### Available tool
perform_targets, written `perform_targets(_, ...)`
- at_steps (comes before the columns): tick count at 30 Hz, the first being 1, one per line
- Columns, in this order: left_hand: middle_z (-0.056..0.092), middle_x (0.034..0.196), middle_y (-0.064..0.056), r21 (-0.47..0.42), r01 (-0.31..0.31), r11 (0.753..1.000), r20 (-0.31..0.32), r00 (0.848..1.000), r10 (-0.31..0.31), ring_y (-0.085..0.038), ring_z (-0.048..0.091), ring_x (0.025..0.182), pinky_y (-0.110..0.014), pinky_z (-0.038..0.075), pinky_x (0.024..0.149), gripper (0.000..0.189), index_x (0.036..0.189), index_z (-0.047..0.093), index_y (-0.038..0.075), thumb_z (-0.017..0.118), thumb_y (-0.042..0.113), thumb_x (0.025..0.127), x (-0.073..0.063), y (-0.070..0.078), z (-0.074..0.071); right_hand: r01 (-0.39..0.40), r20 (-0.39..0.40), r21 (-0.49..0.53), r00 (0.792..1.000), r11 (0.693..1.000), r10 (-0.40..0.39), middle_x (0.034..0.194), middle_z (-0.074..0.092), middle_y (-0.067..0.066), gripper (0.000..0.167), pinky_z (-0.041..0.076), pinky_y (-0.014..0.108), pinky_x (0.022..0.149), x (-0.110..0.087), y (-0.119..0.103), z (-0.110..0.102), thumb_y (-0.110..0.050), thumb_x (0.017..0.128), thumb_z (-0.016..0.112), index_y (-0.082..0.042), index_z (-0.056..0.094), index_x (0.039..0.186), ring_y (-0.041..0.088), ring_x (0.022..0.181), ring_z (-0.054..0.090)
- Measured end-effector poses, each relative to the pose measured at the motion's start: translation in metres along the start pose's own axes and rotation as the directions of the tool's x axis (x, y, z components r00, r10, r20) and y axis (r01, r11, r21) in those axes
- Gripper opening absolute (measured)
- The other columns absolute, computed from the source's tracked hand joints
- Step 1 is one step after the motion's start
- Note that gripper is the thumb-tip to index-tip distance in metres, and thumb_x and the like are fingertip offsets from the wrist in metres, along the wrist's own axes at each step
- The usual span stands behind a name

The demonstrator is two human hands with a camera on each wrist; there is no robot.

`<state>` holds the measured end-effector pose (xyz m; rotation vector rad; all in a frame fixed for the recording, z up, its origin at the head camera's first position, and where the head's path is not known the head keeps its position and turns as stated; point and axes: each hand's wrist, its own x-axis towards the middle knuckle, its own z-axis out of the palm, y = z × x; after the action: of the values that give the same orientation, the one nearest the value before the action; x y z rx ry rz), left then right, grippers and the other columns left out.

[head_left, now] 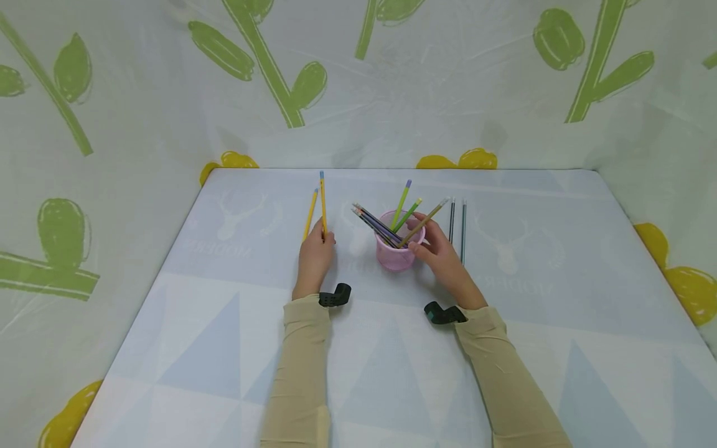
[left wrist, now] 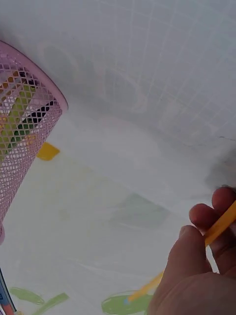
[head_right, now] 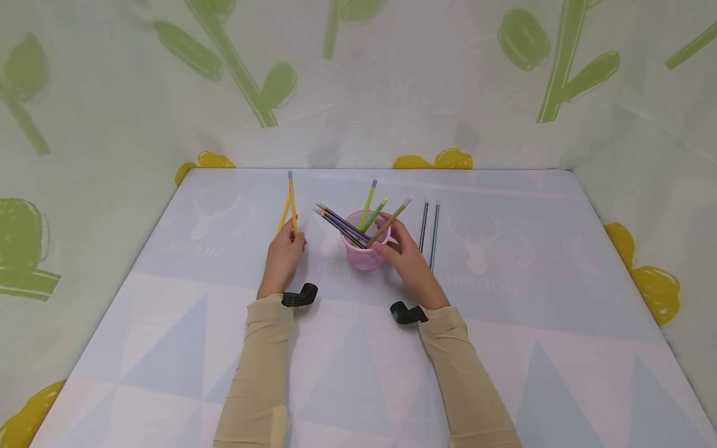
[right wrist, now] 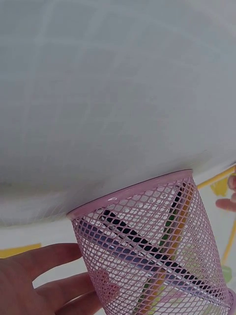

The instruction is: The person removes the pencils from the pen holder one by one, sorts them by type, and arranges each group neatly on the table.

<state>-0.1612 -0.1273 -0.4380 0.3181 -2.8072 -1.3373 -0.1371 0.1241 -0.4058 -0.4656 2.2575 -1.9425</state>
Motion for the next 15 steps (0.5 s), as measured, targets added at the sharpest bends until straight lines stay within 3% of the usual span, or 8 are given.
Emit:
perform_targets(3,0.057,0.106,-0.01,0.065,-0.012,0.998,-0.004,1.0,0.012,-0.023,0.052,0.092,-0.036,0.041,0.078,0.042,0.134,0.04,0.01,0.045,0.016,0.092,0.001,-0.001,-0.0001,0.001,0.001,0.0,1.0,1.0,-0.001,0.138,0.032,0.017,0.054,0.023,0.048,0.101,-0.0003,-0.0002,-0.0002,-0.012,0.09,0.051,-0.014,0.027,0.138,0.03,0.131,0.02)
perform_targets(7,0.055,0.102,-0.013,0.126,-0.03,0.992,-0.03,0.999,0.034,-0.026,0.051,0.091,-0.038,0.041,0.08,0.038,0.128,0.048,0.007,0.048,0.013,0.09,0.0018,-0.0011,0.0008,0.005,0.002,-0.007,1.0,1.0,-0.005,0.137,0.033,0.018,0.054,0.023,0.048,0.101,0.0,-0.0004,-0.0003,-0.012,0.09,0.051,-0.013,0.027,0.138,0.031,0.131,0.021)
perform_targets(15,0.047,0.102,-0.013,0.134,-0.001,0.991,-0.103,0.995,0.015,-0.025,0.05,0.092,-0.036,0.043,0.08,0.035,0.123,0.053,0.004,0.05,0.01,0.089,-0.0004,0.0001,0.0015,0.006,0.002,-0.004,1.0,1.0,-0.006,0.138,0.033,0.017,0.054,0.023,0.049,0.101,0.0001,-0.0002,0.0,-0.01,0.09,0.05,-0.012,0.027,0.138,0.03,0.131,0.021)
